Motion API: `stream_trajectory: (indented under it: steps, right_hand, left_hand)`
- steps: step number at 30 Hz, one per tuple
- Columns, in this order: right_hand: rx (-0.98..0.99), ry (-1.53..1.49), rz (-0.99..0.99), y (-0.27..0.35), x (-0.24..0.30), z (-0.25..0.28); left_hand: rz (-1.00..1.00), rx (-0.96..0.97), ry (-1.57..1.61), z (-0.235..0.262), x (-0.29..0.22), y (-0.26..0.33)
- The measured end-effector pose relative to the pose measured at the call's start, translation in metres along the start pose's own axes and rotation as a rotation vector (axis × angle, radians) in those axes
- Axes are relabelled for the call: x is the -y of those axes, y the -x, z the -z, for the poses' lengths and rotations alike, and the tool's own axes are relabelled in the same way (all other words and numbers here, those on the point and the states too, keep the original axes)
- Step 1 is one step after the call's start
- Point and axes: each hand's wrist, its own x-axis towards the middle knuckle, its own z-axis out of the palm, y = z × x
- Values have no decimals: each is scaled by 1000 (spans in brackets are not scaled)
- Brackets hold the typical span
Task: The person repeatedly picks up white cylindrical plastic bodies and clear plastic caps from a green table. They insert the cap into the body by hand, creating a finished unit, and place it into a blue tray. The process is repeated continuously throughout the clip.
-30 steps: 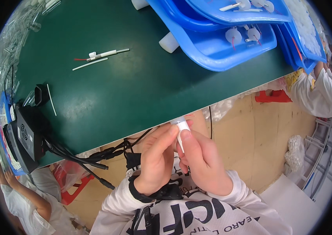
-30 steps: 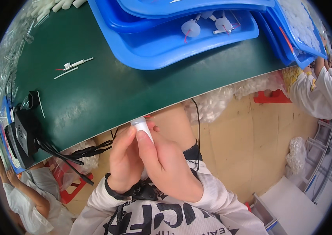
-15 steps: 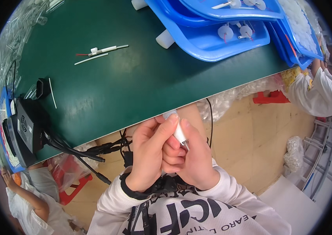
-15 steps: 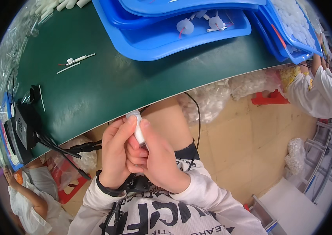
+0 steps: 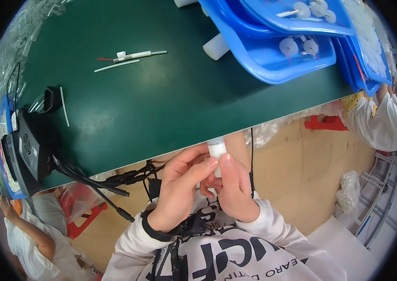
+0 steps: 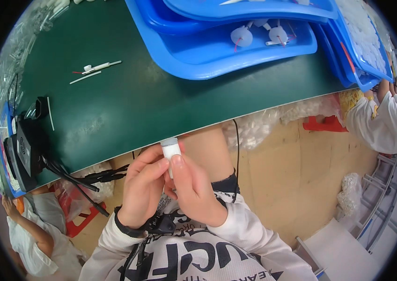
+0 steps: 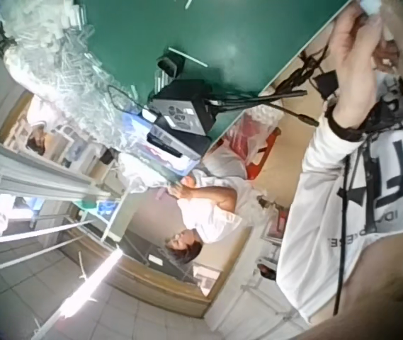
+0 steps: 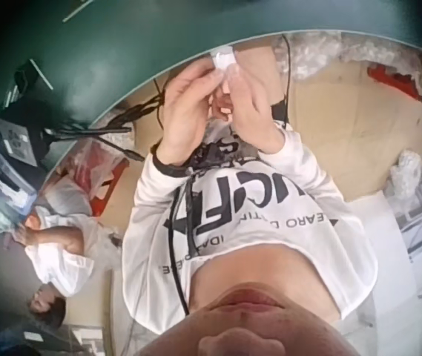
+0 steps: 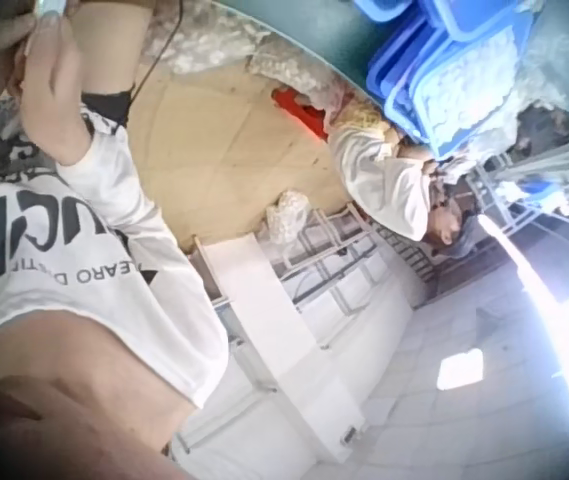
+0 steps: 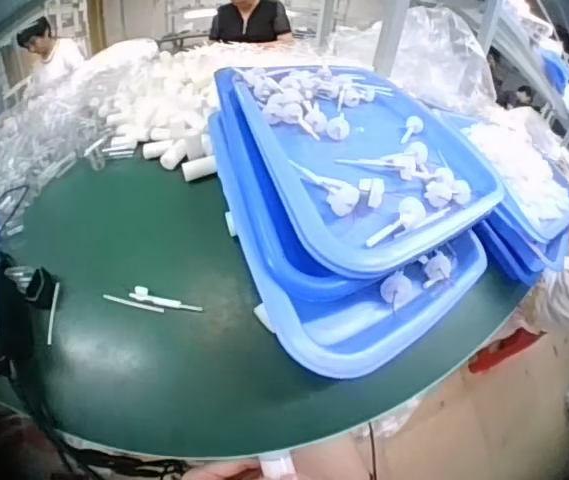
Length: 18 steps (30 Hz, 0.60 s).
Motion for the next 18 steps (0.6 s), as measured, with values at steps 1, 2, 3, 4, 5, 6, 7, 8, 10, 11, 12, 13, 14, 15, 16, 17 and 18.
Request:
stream_trajectory:
  steps: [1, 2, 3, 4, 5, 6, 7, 8, 10, 11, 12, 13, 14, 15, 16, 17, 18]
  right_hand:
    - [-2, 0, 6, 1, -1, -1]
    - [-25, -21, 7, 3, -2, -3]
    - [-46, -42, 14, 3, -3, -7]
    - [-67, -62, 22, 4, -4, -11]
    - [-86, -70, 28, 5, -5, -15]
    - [-103, -76, 37, 5, -5, -20]
    - [-122, -83, 46, 5, -5, -22]
    - [-129, -88, 23, 6, -5, -23]
    - [-141, -96, -18, 7, -4, -25]
    - [-152, -100, -49, 8, -2, -25]
    - [-162, -102, -78, 8, 2, -25]
    - [-171, -104, -107, 8, 5, -22]
    - [-119, -88, -144, 8, 8, -17]
    - [-67, -70, -177, 7, 14, -9]
    - [-10, -53, -209, 5, 18, -3]
    - [-57, -73, -236, 2, 21, 0]
    - [-29, 36, -168, 1, 22, 6]
  left_hand:
    - [27, 4, 18, 1, -2, 1]
    - [35, -25, 5, 1, -2, 2]
    - [39, -50, -11, 0, -3, 3]
    - [42, -76, -28, 0, -4, 4]
    - [38, -82, -52, -1, -6, 5]
    - [32, -88, -76, -1, -8, 6]
    - [26, -93, -101, -2, -10, 6]
    - [33, -86, -104, -3, -13, 6]
    - [41, -67, -109, -4, -18, 8]
    - [50, -76, -102, -5, -18, 8]
    - [55, -83, -94, -7, -17, 8]
    - [60, -90, -86, -8, -16, 8]
    - [64, -76, -72, -9, -15, 8]
    - [66, -59, -57, -8, -13, 6]
    - [64, -45, -44, -7, -11, 5]
    - [14, -15, -22, -7, -6, 3]
    - [-37, 15, 2, -8, 0, -1]
